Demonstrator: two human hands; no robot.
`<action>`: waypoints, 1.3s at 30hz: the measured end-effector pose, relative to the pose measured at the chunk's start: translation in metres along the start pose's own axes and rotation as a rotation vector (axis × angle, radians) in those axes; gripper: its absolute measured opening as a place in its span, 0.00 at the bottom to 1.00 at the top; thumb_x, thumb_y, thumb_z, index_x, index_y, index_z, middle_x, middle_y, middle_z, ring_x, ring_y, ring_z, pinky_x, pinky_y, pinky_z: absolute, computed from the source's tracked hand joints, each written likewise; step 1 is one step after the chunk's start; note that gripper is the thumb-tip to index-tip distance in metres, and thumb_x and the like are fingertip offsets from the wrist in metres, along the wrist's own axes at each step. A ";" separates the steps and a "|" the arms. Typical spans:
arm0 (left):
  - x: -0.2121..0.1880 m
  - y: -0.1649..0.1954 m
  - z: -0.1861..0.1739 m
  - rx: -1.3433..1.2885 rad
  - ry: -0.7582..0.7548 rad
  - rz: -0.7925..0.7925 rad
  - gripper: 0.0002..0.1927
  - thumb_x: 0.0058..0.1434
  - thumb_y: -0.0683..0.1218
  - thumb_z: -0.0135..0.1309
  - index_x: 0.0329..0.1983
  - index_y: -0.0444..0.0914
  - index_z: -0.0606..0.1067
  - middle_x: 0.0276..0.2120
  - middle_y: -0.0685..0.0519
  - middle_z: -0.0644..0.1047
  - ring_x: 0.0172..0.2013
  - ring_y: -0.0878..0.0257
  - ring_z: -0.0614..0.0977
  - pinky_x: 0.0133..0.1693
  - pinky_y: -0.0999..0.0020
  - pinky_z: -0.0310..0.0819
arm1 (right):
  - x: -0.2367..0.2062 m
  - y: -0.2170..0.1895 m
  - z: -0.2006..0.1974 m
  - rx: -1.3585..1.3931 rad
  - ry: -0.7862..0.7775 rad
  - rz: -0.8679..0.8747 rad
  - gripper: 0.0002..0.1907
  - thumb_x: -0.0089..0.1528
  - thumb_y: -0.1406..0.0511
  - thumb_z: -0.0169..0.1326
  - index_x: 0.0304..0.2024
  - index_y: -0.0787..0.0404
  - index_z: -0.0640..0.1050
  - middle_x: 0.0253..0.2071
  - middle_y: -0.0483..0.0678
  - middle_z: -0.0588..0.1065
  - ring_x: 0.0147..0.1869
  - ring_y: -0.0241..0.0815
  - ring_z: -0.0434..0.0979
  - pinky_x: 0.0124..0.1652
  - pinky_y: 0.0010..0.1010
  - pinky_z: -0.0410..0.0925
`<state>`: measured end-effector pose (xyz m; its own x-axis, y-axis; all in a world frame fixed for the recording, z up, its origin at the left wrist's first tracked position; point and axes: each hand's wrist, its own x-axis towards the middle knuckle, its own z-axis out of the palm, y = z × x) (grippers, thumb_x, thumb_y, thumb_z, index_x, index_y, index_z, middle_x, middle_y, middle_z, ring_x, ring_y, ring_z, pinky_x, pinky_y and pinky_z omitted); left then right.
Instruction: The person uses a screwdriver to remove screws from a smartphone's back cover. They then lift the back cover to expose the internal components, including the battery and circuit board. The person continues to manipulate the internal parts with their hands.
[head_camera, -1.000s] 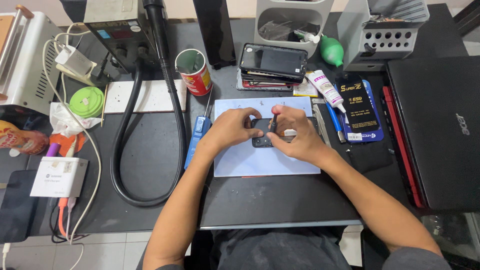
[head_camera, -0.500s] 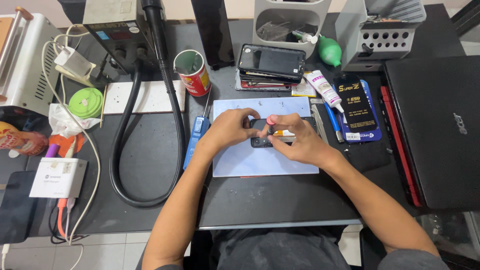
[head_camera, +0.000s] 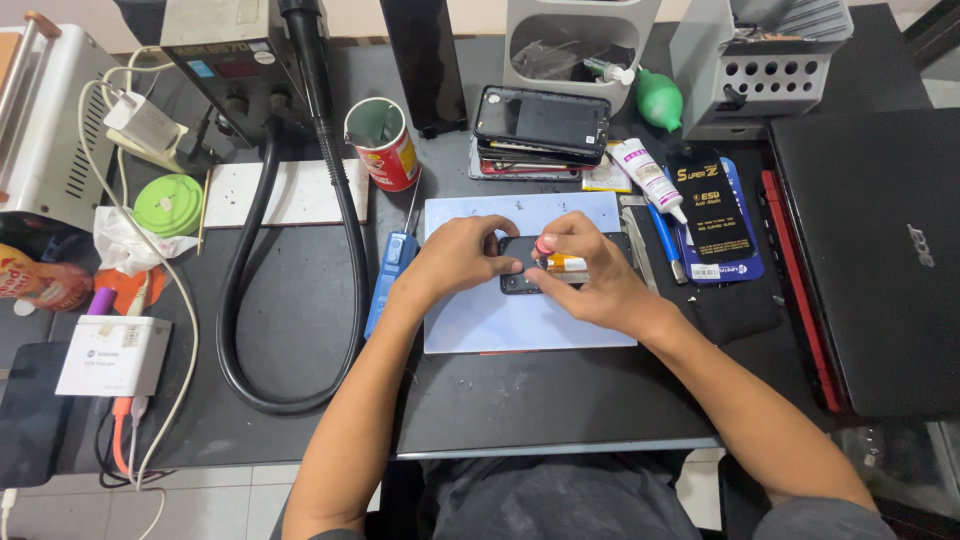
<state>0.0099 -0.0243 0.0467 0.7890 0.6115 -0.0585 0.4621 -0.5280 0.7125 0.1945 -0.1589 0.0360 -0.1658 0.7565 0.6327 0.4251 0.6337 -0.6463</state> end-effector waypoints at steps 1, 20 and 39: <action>0.000 0.001 0.001 0.000 0.001 0.002 0.23 0.49 0.50 0.68 0.48 0.38 0.80 0.23 0.49 0.78 0.25 0.56 0.80 0.32 0.60 0.73 | -0.001 -0.002 -0.002 0.032 -0.017 0.014 0.33 0.61 0.79 0.59 0.60 0.50 0.60 0.47 0.53 0.71 0.50 0.41 0.77 0.47 0.33 0.73; 0.000 0.001 0.001 0.034 0.003 0.008 0.23 0.50 0.51 0.68 0.48 0.40 0.80 0.25 0.49 0.79 0.28 0.53 0.81 0.34 0.58 0.73 | -0.005 0.007 -0.003 0.037 -0.042 -0.006 0.34 0.60 0.77 0.59 0.62 0.54 0.59 0.50 0.55 0.71 0.51 0.46 0.79 0.50 0.34 0.73; 0.004 -0.009 0.017 0.051 -0.091 0.388 0.14 0.47 0.48 0.71 0.32 0.37 0.82 0.29 0.50 0.75 0.34 0.53 0.78 0.36 0.58 0.71 | -0.010 0.015 0.002 0.223 -0.055 0.122 0.32 0.64 0.78 0.54 0.63 0.52 0.57 0.50 0.51 0.67 0.52 0.43 0.78 0.55 0.37 0.74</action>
<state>0.0157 -0.0271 0.0277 0.9404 0.3074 0.1453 0.1401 -0.7397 0.6582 0.2008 -0.1562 0.0190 -0.1765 0.8331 0.5242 0.2395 0.5530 -0.7981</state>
